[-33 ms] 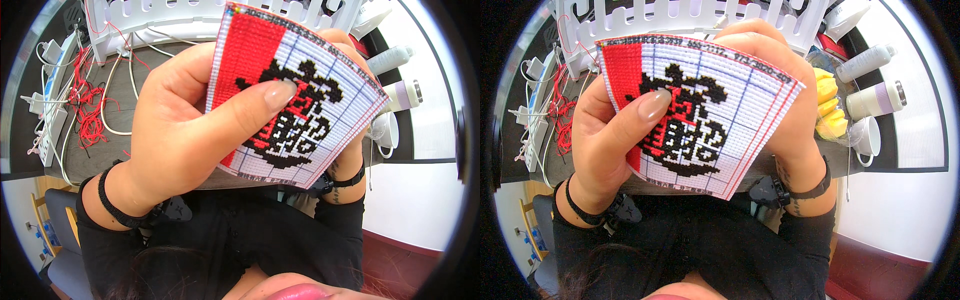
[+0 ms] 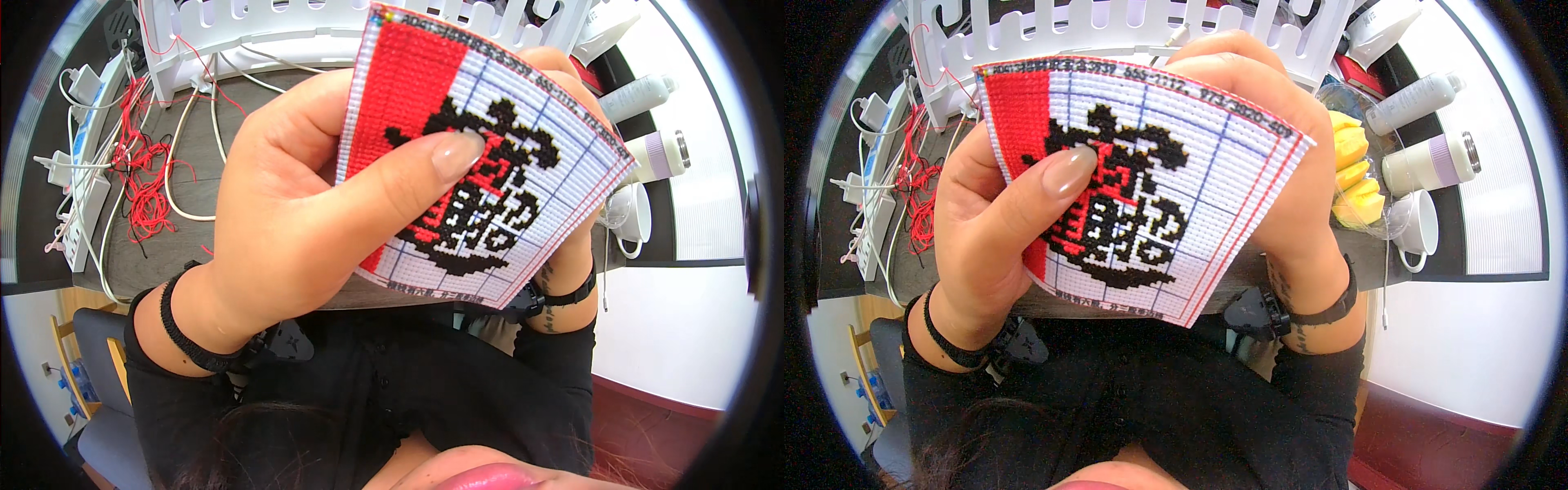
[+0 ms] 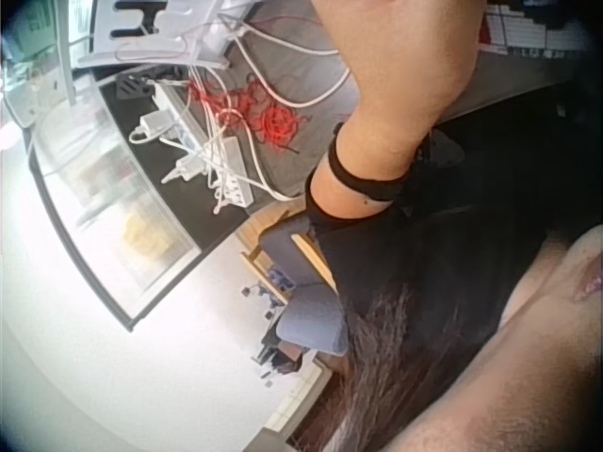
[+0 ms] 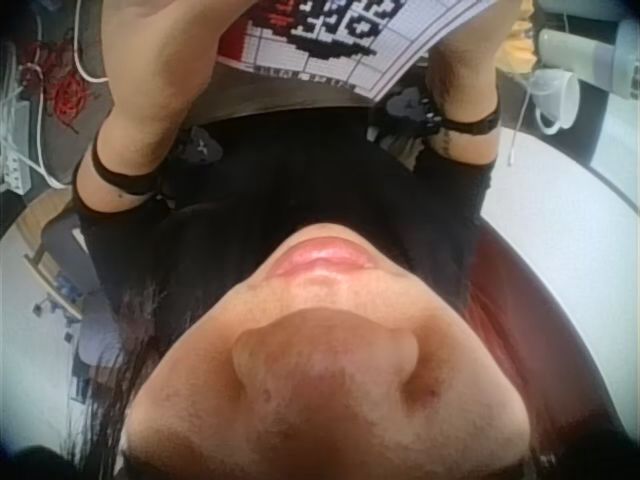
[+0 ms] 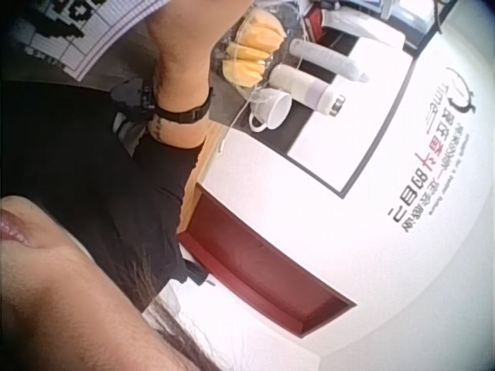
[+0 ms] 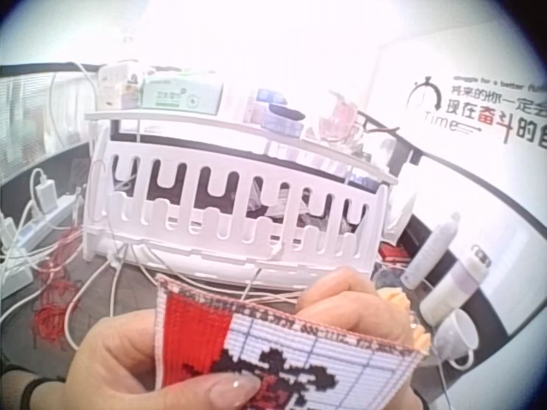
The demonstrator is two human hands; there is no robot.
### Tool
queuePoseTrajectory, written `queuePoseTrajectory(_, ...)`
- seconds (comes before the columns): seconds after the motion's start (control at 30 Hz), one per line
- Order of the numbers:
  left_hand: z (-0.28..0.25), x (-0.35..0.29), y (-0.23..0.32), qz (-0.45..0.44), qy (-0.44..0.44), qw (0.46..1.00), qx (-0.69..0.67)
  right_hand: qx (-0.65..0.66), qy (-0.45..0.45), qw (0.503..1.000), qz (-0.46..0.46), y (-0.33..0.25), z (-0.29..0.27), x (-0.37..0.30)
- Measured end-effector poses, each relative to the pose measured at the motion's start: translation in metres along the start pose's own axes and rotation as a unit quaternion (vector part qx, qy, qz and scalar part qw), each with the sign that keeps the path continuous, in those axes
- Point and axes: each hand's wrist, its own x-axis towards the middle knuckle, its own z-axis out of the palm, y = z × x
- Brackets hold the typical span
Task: The recorder is cross-stitching a red, black, and white design on a small piece of Aida cloth using a needle and red thread.
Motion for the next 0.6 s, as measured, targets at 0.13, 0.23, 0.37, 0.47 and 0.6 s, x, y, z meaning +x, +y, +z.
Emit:
queuePoseTrajectory(0.13, 0.000, 0.000, 0.000, -0.002, 0.002, 1.000, 0.002, -0.052, -0.013, 0.997, -0.054, 0.004, -0.003, 0.001)
queuePoseTrajectory(0.23, 0.000, 0.000, 0.000, -0.015, 0.009, 1.000, -0.002, -0.013, 0.025, 1.000, 0.012, -0.007, 0.003, 0.000)
queuePoseTrajectory(0.37, 0.001, 0.000, 0.001, -0.022, 0.018, 1.000, -0.004, -0.053, 0.024, 0.998, -0.040, -0.003, 0.001, 0.003)
queuePoseTrajectory(0.47, 0.001, -0.001, 0.001, -0.027, 0.024, 0.999, -0.002, -0.061, 0.023, 0.996, -0.055, -0.004, 0.002, 0.003)
queuePoseTrajectory(0.6, 0.000, 0.001, 0.000, -0.030, 0.014, 0.999, -0.018, -0.036, 0.035, 0.998, -0.032, -0.003, 0.005, 0.002)
